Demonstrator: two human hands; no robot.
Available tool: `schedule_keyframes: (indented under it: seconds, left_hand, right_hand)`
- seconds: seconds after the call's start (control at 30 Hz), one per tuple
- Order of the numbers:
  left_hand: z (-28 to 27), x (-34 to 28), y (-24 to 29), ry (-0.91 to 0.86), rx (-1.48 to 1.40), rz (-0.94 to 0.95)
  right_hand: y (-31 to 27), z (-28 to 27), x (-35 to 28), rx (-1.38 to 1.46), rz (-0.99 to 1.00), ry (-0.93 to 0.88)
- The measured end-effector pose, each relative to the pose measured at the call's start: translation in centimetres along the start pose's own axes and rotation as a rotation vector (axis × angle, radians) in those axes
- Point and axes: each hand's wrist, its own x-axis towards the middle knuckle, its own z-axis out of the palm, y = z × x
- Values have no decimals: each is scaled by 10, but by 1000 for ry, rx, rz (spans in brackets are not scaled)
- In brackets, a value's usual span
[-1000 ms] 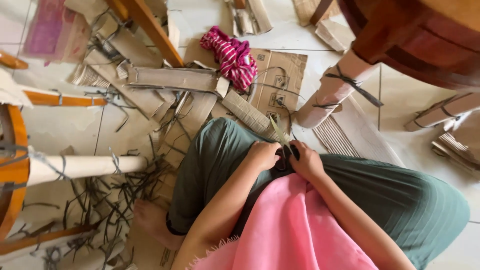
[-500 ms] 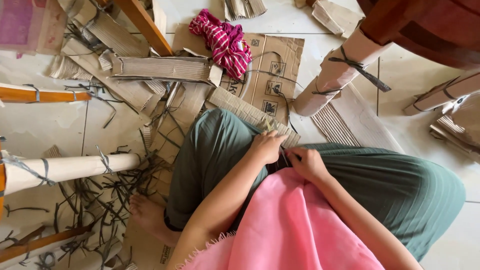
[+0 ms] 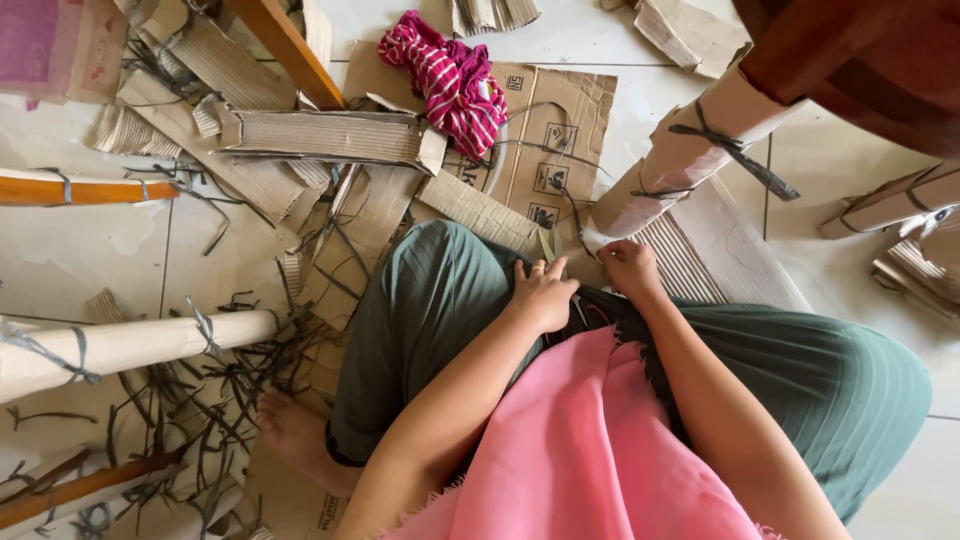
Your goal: Wrapping a wooden furniture leg with protective material and securing it with plastic ties using scissors.
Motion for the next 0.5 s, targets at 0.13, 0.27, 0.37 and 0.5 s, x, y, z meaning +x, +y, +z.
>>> schedule_keyframes:
  seconds: [0.13,0.27,0.37,0.5]
  left_hand:
    - [-2,7,5,-10,-23,-5]
    - [5,18,6,-19,15,-40]
    - [3,12,9,-18,39,-40]
    - [23,10,10,118,42,46]
  right_hand:
    - [-17,-7,-12,-10,-28,3]
    - [-12,20,-1,-316,-199,64]
    - [5,28,16,-261,-151,69]
    - [-67,-28,-41,802,81,-76]
